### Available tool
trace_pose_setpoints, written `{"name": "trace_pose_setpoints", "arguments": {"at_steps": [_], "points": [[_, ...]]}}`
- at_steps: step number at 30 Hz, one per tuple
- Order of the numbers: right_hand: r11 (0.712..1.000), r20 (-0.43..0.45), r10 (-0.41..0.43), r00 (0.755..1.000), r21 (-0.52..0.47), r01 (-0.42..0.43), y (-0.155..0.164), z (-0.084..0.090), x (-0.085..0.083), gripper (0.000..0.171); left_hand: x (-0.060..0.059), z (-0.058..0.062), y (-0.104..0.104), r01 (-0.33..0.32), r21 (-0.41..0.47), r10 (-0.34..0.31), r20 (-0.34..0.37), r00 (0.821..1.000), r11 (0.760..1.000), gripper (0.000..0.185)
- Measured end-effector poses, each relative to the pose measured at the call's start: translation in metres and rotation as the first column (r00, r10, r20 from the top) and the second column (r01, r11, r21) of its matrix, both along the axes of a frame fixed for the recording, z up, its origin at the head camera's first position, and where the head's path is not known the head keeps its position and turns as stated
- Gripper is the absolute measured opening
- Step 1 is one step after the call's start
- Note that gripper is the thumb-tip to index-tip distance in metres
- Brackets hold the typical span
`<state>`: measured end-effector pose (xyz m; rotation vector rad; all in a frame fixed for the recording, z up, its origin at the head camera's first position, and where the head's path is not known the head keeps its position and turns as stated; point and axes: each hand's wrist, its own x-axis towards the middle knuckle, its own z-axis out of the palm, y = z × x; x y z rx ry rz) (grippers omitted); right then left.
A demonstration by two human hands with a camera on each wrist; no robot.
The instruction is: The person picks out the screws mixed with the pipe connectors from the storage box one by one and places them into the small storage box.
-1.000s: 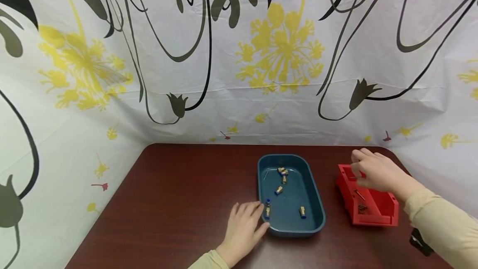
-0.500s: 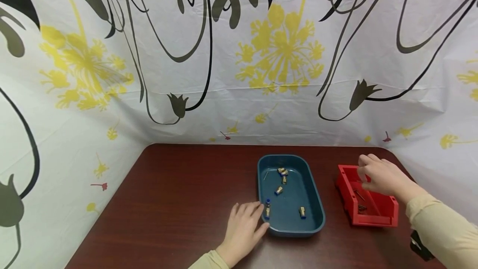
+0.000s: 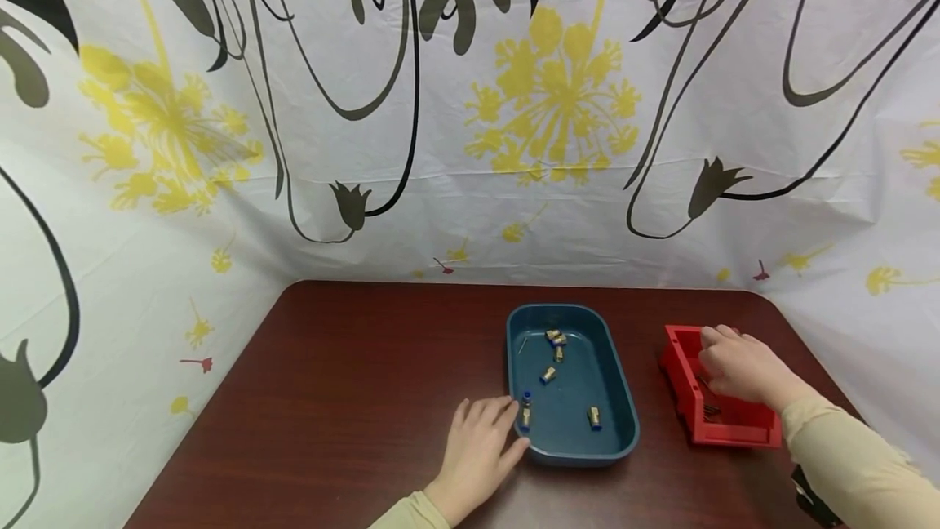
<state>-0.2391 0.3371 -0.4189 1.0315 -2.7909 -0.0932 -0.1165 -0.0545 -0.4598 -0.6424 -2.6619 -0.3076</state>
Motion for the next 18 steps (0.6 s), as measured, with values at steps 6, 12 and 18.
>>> {"name": "trace_pose_setpoints", "arguments": {"at_steps": [6,12,18], "points": [[1.0,0.041,-0.026,0.999,0.017,0.025,-0.006,-0.014,0.003,0.035,0.0,-0.001,0.0,0.001,0.003,-0.001,0.02,1.0,1.0,0.04],[0.996,0.105,-0.09,0.99,0.013,0.089,-0.013,-0.019,0.004,0.02,0.0,-0.001,0.0,0.0,0.012,0.0,0.033,0.999,1.0,0.041],[0.993,0.147,-0.121,0.982,0.022,0.119,-0.015,-0.025,0.004,0.018,0.0,-0.001,-0.001,0.001,0.017,-0.001,0.026,1.0,1.0,0.041]]}}
